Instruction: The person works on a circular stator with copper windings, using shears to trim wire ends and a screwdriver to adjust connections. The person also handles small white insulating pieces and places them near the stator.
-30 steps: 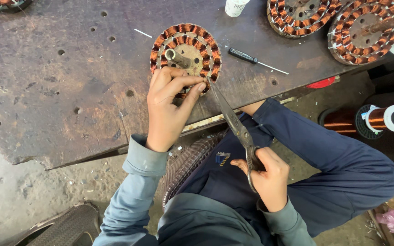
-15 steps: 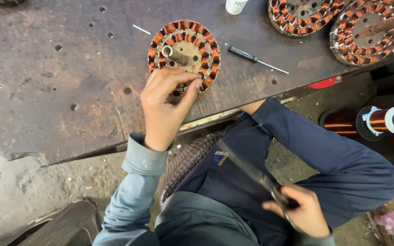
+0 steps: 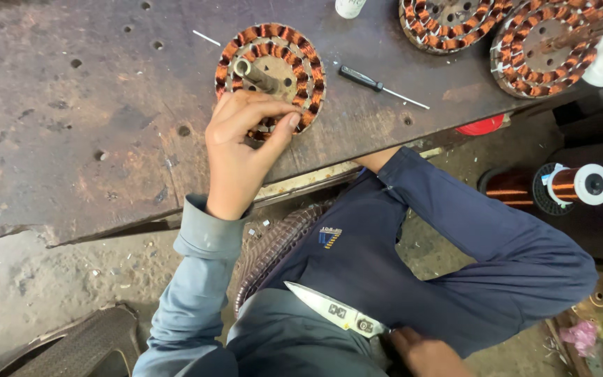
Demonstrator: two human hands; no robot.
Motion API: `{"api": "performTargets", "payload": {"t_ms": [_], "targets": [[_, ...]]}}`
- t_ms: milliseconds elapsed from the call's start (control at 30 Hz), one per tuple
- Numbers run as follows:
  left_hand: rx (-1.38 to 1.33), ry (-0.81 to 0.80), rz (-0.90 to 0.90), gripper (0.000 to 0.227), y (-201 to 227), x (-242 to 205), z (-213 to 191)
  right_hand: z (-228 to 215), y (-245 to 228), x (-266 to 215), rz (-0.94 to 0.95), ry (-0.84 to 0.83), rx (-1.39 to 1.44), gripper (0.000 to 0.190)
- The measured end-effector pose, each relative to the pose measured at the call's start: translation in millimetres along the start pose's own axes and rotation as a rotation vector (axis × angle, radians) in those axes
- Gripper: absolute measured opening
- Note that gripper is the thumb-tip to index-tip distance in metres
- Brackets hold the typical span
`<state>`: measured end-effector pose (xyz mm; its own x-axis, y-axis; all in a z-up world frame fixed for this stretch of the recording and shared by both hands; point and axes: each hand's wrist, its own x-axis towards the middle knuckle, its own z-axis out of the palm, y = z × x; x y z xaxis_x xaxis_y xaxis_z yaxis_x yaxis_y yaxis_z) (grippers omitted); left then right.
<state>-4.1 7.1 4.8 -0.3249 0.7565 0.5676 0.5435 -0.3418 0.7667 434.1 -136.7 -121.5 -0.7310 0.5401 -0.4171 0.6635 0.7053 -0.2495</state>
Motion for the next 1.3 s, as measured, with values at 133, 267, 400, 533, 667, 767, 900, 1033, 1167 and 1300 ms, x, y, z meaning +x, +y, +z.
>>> {"api": "performTargets", "payload": {"t_ms": [133,267,400,533,667,767,900,1033,1167,1300], "targets": [[-0.028,0.008,-0.015,0.009,0,0,1,-65,-11,20,-0.060,-0.308,0.094,0.043],[-0.055,0.034,-0.008,0.007,-3,-2,3,-175,-26,77,-0.318,0.279,0.389,0.025],[-0.034,0.026,0.000,0.007,-4,-1,2,-244,-52,169,-0.150,0.652,0.634,0.020],[-0.020,0.031,0.013,0.008,-3,3,1,-278,-63,232,-0.352,0.883,0.588,0.036],[-0.037,0.025,0.003,0.009,-3,2,1,-286,-61,256,-0.495,0.870,0.553,0.032],[-0.076,0.020,-0.005,0.009,-6,3,1,-285,-55,266,-0.472,0.818,0.626,0.025],[-0.067,0.000,-0.034,0.009,-6,2,1,-281,-45,274,-0.492,0.750,0.735,0.018],[-0.097,-0.002,-0.034,0.008,-4,3,-1,-286,-39,277,-0.505,0.703,0.765,0.015],[-0.107,0.015,-0.022,0.007,-3,1,0,-293,-40,274,-0.462,0.673,0.726,0.014],[-0.169,0.031,-0.182,0.014,-2,-1,2,-304,-43,271,-0.427,0.614,0.664,0.017]]}}
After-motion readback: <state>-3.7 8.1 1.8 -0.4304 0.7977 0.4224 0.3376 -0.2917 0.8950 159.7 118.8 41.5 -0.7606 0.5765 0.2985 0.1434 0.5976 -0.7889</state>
